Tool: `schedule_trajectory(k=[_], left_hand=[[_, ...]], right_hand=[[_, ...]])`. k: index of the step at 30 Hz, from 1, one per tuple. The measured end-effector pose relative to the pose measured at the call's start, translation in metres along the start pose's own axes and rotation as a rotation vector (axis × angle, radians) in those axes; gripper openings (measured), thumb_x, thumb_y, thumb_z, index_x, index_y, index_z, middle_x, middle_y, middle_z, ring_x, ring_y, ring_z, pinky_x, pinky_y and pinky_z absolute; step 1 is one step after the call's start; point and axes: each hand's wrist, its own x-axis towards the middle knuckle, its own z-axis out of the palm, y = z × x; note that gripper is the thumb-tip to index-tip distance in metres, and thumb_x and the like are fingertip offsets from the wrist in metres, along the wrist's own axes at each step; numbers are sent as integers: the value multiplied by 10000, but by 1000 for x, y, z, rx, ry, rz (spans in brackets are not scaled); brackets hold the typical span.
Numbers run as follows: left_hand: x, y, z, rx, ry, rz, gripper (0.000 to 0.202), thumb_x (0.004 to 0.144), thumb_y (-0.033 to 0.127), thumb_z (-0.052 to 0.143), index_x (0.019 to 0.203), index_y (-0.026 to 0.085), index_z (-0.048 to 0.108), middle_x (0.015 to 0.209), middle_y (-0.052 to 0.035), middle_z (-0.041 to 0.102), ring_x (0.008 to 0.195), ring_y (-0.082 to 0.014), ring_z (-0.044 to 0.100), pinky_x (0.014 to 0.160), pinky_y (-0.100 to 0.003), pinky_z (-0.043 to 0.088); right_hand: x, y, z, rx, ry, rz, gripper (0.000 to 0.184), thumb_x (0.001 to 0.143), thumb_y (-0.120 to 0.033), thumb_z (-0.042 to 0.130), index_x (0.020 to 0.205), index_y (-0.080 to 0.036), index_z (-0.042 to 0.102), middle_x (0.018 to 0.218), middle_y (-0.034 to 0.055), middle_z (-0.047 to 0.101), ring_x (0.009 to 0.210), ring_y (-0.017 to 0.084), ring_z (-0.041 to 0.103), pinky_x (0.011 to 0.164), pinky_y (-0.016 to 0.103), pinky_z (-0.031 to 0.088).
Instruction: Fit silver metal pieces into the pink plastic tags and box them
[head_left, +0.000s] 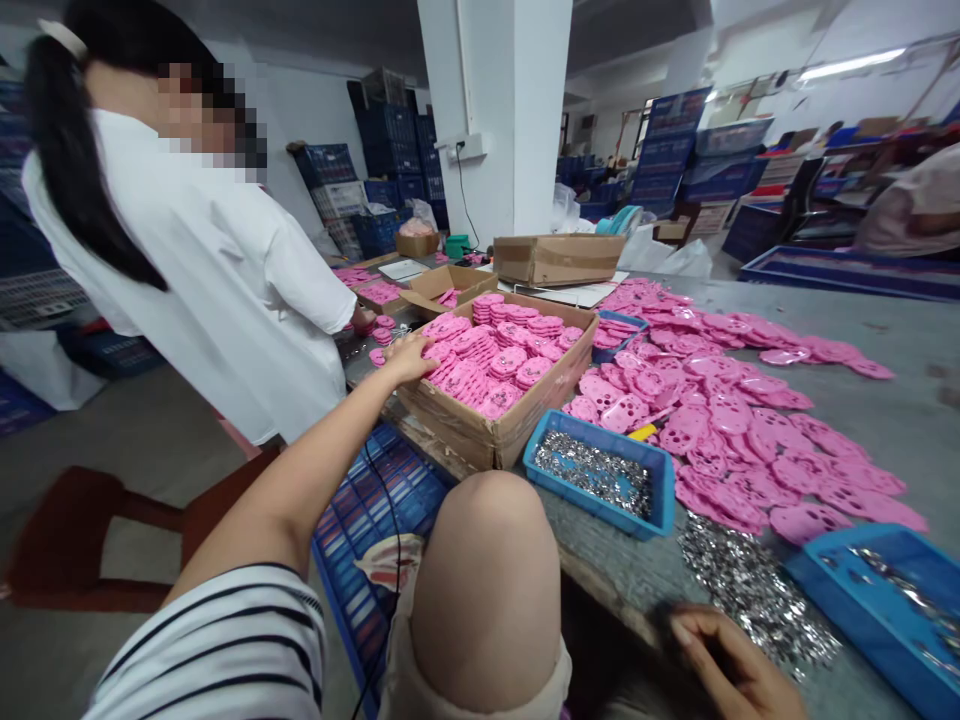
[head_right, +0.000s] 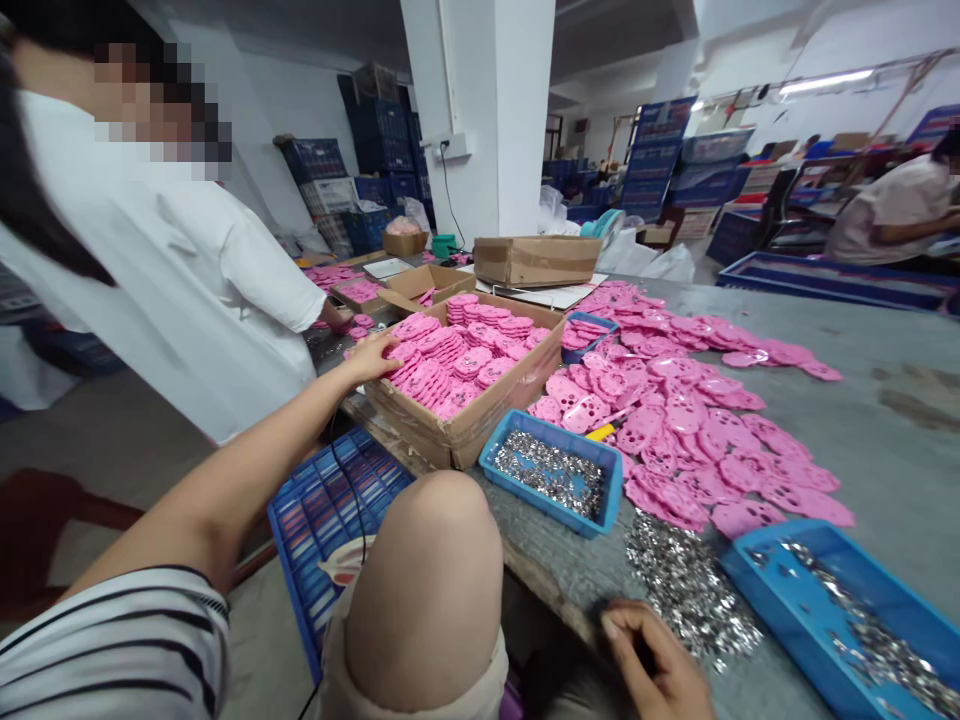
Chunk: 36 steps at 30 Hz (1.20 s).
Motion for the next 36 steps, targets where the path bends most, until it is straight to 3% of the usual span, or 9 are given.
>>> schedule_trajectory(k=[4, 11, 15, 18, 20, 22, 26, 30, 36], left_hand=[[-6, 0, -4, 32, 21, 32, 357, 681, 269, 681, 1033, 215, 671, 1258, -98, 635, 1245, -328, 502, 1082, -435, 327], [-26, -9, -6, -24, 84, 110, 204, 722, 266, 605, 912, 197, 631, 1118, -95, 692, 1142, -299, 587, 1062, -418, 383], [-23, -8, -7, -73, 306, 188, 157, 682, 325, 656, 818, 264, 609, 981, 13, 708, 1146, -317, 564, 1067, -526, 371], [-30, 20, -8, -267, 374, 343, 177, 689, 317, 641, 857, 270, 615, 943, 9, 700, 1009, -279, 605, 1009, -518, 430], [-43, 53, -5, -514, 293, 445, 290, 681, 287, 647, 967, 256, 613, 966, -9, 688, 874, -213, 620, 926, -432, 493], [-63, 91, 1, -755, 131, 542, 408, 678, 266, 676, 1076, 243, 586, 1033, -30, 671, 827, -168, 616, 874, -368, 510], [-112, 162, 19, -1125, -255, 579, 518, 678, 201, 718, 1162, 254, 542, 1133, -52, 632, 745, -117, 610, 739, -292, 523], [-146, 205, 45, -1364, -591, 369, 507, 679, 143, 727, 1144, 216, 538, 1071, -67, 634, 694, -118, 628, 612, -258, 500], [-141, 211, 100, -1231, -723, -109, 384, 723, 115, 656, 1068, 180, 501, 822, 2, 612, 546, -82, 586, 531, -208, 445]], right_hand=[[2, 1, 0, 20, -26, -8, 426, 749, -651, 632, 641, -247, 718, 674, 66, 726, 617, 221, 700, 607, 274, 593], [2, -34, 9, 68, -11, 94, 437, 783, -622, 570, 597, -231, 627, 579, 31, 656, 535, 189, 609, 523, 293, 511], [42, -46, -20, -13, 76, 44, 267, 801, -471, 582, 701, -237, 661, 672, 19, 698, 631, 190, 626, 621, 310, 512], [98, -51, -46, -238, 203, 128, 144, 828, -325, 579, 833, -225, 682, 830, 45, 746, 771, 217, 668, 720, 343, 515], [137, -54, -51, -457, 200, 279, 167, 853, -246, 568, 970, -201, 678, 1031, 92, 749, 941, 242, 679, 820, 359, 501], [169, -55, -43, -634, 58, 447, 286, 901, -249, 539, 1165, -185, 626, 1206, 145, 700, 1102, 273, 647, 879, 373, 480], [199, -53, -11, -671, 32, 564, 409, 864, -278, 631, 1225, -94, 577, 1185, 251, 684, 1118, 342, 649, 871, 404, 477], [199, -43, 1, -656, 120, 636, 487, 873, -303, 609, 1285, -62, 510, 1230, 268, 656, 1130, 339, 644, 834, 382, 482], [185, -35, -18, -614, 219, 697, 379, 863, -299, 594, 1200, -128, 595, 1213, 193, 683, 1088, 302, 658, 743, 318, 474]])
